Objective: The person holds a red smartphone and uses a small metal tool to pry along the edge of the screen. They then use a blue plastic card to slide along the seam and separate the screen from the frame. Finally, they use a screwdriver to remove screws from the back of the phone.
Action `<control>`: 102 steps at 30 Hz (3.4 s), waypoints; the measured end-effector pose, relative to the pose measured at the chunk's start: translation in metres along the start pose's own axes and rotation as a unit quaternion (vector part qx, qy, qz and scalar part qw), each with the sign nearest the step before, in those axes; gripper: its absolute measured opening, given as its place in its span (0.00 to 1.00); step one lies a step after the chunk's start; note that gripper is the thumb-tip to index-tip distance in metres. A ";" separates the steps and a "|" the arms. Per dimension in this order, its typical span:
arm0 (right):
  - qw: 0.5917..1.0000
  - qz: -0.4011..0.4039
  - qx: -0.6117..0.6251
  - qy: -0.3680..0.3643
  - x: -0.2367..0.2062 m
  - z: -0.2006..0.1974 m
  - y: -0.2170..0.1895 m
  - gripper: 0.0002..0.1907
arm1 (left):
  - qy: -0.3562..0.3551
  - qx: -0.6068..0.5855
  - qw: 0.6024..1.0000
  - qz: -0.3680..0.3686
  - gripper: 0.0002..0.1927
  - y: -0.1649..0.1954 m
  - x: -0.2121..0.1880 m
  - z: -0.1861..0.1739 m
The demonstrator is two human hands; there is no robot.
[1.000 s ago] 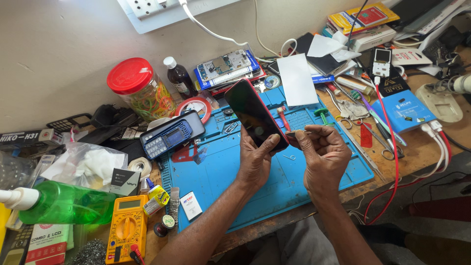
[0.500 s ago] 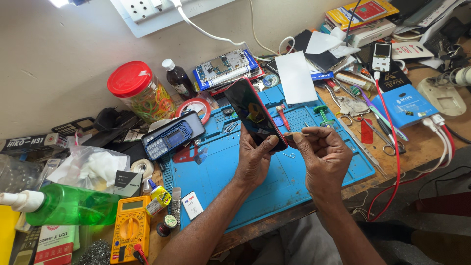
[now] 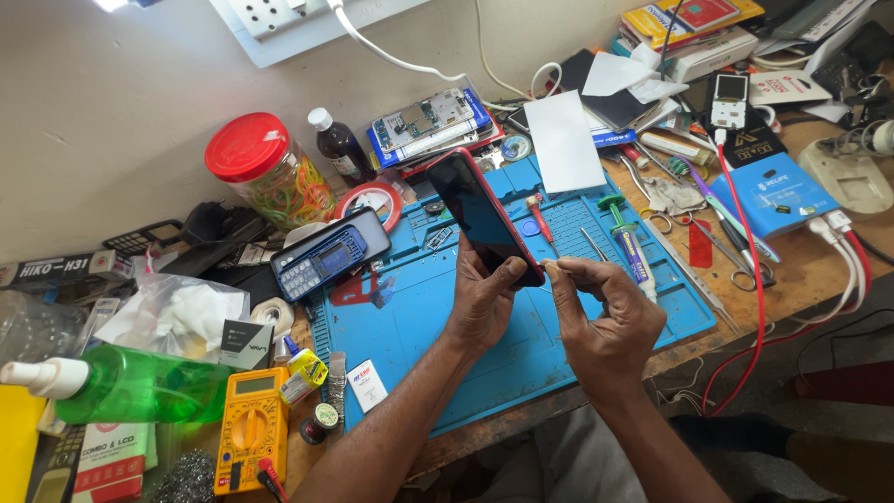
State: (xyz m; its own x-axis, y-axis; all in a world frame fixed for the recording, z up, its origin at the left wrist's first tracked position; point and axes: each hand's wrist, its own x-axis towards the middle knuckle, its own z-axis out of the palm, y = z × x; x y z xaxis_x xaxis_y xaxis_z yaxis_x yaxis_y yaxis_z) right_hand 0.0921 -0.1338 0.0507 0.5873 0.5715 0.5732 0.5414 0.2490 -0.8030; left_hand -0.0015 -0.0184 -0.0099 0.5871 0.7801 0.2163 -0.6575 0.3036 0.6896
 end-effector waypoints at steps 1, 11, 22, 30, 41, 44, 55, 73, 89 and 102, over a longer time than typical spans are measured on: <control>1.000 -0.014 -0.009 0.002 -0.001 0.000 -0.002 0.06 | -0.002 0.000 1.000 -0.004 0.35 0.000 0.001 -0.001; 0.999 0.036 0.007 -0.007 0.002 -0.001 -0.004 0.06 | 0.010 0.011 1.000 -0.015 0.35 -0.002 -0.002 -0.001; 0.936 0.229 0.266 -0.030 0.015 -0.010 0.011 0.09 | -0.029 0.007 0.998 -0.048 0.39 0.002 0.000 -0.003; 0.997 -0.039 -0.062 -0.006 -0.004 -0.007 -0.005 0.06 | -0.014 0.019 0.999 -0.043 0.37 -0.002 -0.002 -0.003; 0.967 0.208 0.139 -0.037 0.009 -0.015 0.000 0.07 | -0.040 0.025 0.998 -0.048 0.37 0.000 0.000 0.000; 0.991 0.130 0.014 -0.026 -0.001 -0.016 -0.005 0.06 | -0.026 0.035 0.998 -0.044 0.37 0.000 -0.001 0.002; 0.995 0.088 0.035 -0.020 -0.008 -0.019 -0.003 0.07 | -0.055 0.049 0.997 -0.035 0.37 -0.002 0.000 -0.003; 0.975 0.203 0.085 -0.018 -0.004 -0.016 -0.002 0.09 | -0.042 0.060 0.997 -0.021 0.38 0.001 0.002 0.001; 0.977 0.190 0.094 -0.022 -0.004 -0.016 0.001 0.05 | -0.046 0.079 0.996 -0.018 0.37 -0.002 0.001 0.000; 0.980 0.176 0.091 -0.013 -0.008 -0.014 0.003 0.06 | -0.046 0.075 0.996 -0.025 0.36 -0.003 0.002 -0.001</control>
State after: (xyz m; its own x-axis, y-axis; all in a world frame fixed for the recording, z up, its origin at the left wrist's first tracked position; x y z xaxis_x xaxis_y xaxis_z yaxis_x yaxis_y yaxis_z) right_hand 0.0976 -0.1486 0.0465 0.7010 0.6667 0.2532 0.1909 0.1666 -0.9674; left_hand 0.0014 -0.0176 -0.0124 0.6622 0.7110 0.2365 -0.5525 0.2500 0.7952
